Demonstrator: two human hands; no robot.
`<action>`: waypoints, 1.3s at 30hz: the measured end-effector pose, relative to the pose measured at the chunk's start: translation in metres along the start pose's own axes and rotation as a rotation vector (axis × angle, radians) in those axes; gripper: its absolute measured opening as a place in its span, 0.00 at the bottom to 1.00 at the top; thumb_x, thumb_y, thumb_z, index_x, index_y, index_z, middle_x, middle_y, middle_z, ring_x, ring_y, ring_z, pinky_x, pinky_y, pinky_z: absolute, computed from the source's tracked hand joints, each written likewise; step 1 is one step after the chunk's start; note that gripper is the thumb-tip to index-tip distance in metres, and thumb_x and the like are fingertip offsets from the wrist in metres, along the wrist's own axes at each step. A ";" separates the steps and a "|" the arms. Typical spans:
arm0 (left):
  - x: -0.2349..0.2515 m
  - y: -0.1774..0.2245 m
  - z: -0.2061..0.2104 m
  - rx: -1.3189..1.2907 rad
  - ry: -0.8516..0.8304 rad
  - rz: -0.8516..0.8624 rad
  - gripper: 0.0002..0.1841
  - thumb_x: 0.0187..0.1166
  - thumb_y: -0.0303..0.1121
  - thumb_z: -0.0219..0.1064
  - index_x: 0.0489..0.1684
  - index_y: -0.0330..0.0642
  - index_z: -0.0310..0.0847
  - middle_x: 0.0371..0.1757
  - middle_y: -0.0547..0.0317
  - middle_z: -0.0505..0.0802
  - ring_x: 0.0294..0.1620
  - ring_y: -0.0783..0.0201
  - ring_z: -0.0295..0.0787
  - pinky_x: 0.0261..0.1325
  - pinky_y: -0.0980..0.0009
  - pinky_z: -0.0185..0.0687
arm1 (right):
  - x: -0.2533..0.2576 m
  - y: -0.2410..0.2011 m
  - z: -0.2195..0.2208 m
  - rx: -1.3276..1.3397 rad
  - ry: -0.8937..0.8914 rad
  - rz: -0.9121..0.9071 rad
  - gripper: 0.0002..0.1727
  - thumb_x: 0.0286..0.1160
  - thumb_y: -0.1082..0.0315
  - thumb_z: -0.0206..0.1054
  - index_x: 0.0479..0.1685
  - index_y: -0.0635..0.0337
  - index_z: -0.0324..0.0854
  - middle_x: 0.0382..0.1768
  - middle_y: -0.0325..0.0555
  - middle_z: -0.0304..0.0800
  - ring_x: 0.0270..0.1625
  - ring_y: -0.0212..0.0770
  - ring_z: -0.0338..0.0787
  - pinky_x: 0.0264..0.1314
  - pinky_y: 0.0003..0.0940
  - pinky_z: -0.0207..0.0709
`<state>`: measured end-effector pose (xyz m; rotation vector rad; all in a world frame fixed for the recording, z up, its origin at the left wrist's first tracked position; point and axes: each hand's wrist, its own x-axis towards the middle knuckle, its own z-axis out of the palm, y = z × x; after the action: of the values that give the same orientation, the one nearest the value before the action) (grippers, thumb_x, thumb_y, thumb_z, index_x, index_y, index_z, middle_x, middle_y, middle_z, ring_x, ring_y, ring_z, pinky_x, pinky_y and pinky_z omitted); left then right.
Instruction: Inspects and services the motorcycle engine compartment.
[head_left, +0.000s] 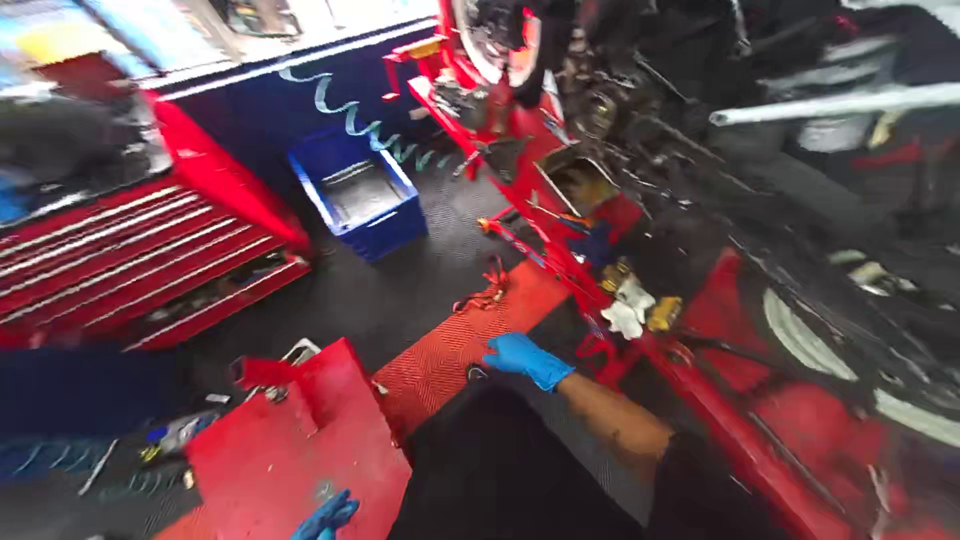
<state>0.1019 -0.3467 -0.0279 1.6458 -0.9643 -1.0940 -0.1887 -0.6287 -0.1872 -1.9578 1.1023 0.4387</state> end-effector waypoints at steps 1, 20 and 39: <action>0.029 0.006 0.012 0.014 -0.071 0.025 0.19 0.91 0.31 0.52 0.66 0.23 0.78 0.61 0.46 0.92 0.66 0.61 0.88 0.76 0.59 0.80 | -0.007 0.028 -0.010 0.068 0.044 0.078 0.28 0.83 0.45 0.60 0.63 0.61 0.86 0.54 0.61 0.92 0.62 0.62 0.89 0.66 0.66 0.76; 0.380 0.080 0.146 0.430 -0.762 0.209 0.16 0.86 0.39 0.63 0.63 0.43 0.89 0.60 0.60 0.95 0.64 0.66 0.90 0.73 0.59 0.83 | 0.083 0.289 -0.171 0.394 1.256 0.899 0.21 0.82 0.62 0.64 0.68 0.62 0.86 0.66 0.64 0.88 0.71 0.62 0.86 0.77 0.61 0.73; 0.632 0.137 0.300 -0.369 -0.945 0.141 0.38 0.91 0.60 0.46 0.74 0.27 0.70 0.67 0.63 0.88 0.70 0.84 0.79 0.78 0.77 0.74 | 0.230 0.003 -0.375 1.073 1.606 -0.016 0.25 0.87 0.69 0.48 0.73 0.78 0.75 0.83 0.69 0.68 0.87 0.56 0.68 0.88 0.45 0.67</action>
<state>-0.0070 -1.0470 -0.1054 0.7052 -1.3169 -1.8660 -0.0972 -1.0522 -0.1105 -1.0030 1.6161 -1.6961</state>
